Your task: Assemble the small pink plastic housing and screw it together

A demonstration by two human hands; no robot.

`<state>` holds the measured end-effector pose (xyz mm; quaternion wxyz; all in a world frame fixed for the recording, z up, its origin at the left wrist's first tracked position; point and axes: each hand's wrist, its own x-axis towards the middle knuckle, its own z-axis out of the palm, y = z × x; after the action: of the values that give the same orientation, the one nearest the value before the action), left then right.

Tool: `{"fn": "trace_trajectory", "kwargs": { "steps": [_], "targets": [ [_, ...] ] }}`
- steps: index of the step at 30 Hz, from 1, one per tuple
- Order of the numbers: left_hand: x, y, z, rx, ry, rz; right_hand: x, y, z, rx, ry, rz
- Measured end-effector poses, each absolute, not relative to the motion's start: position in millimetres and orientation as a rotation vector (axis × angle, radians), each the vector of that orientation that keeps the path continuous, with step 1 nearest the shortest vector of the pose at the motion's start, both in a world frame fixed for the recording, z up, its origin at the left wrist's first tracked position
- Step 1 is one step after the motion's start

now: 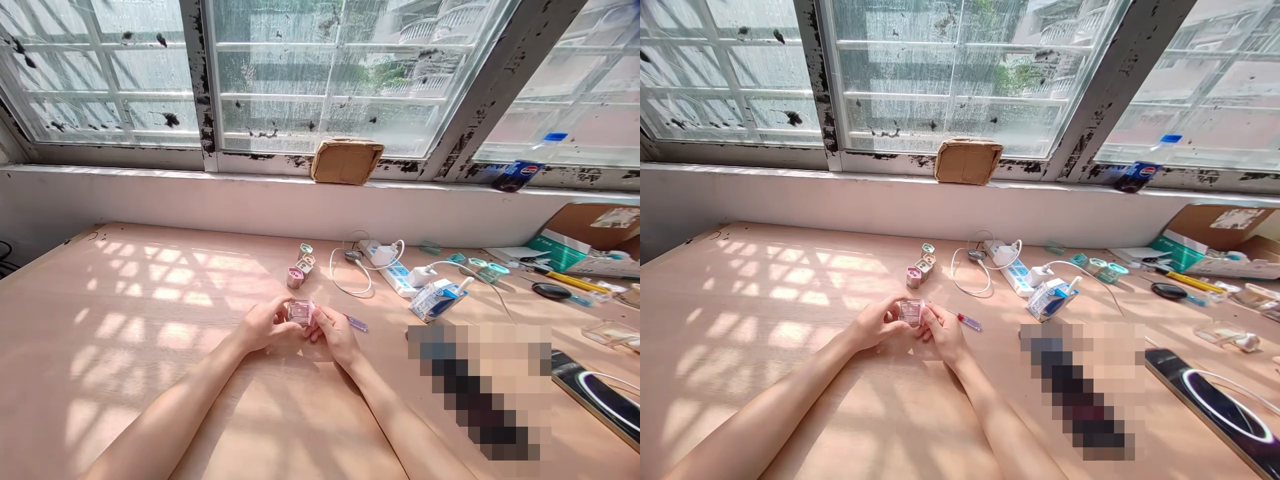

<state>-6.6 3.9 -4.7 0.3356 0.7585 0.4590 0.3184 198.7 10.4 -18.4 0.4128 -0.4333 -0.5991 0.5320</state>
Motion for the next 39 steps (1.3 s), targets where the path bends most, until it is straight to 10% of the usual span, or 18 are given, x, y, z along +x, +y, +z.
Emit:
{"fn": "trace_trajectory", "kwargs": {
  "steps": [39],
  "targets": [
    [-13,13,-4,1.740,0.881,0.998,197,9,-24,-1.131,-1.595,1.117]
  ]
}}
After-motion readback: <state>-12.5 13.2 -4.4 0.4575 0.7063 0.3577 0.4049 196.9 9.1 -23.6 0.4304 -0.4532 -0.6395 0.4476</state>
